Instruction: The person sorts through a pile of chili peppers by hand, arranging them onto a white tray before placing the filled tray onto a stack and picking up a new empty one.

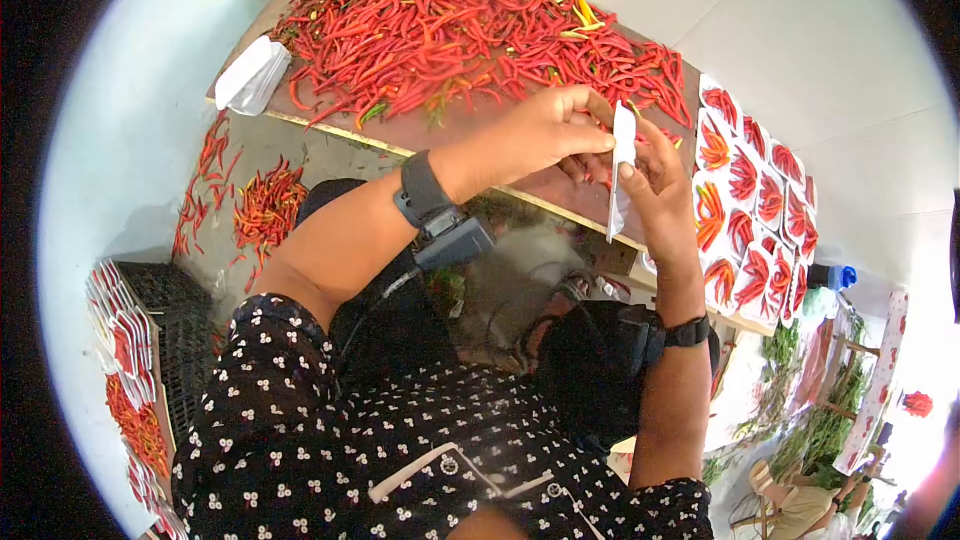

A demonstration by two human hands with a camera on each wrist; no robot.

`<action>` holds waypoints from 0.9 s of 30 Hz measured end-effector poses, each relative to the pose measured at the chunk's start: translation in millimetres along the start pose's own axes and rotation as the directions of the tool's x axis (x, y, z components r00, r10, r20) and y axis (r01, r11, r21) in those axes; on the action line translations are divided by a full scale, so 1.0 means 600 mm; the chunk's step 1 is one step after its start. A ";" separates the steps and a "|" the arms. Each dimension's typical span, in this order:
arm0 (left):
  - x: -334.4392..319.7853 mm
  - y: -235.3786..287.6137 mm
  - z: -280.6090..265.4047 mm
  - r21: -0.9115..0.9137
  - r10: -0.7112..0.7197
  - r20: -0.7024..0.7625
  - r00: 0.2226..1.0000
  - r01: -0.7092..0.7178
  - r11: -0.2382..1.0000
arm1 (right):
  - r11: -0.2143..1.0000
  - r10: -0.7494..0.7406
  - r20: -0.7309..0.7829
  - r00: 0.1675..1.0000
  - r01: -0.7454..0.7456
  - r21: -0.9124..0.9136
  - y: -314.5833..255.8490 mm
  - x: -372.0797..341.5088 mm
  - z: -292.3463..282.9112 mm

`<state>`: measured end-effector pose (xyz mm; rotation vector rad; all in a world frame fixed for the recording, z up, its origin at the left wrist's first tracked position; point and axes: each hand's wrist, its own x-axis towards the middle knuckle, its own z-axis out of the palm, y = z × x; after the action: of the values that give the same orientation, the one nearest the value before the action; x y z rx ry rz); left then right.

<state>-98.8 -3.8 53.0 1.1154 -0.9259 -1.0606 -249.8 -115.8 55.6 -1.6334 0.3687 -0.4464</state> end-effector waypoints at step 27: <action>-0.012 -0.005 -0.016 -0.088 -0.052 0.072 0.996 0.058 0.994 | 0.984 0.010 0.039 0.999 -0.003 -0.178 0.016 -0.015 -0.006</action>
<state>-91.8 5.0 47.8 1.0393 -0.8978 -1.1815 -259.3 -115.8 45.9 -1.8113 0.3928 -0.3837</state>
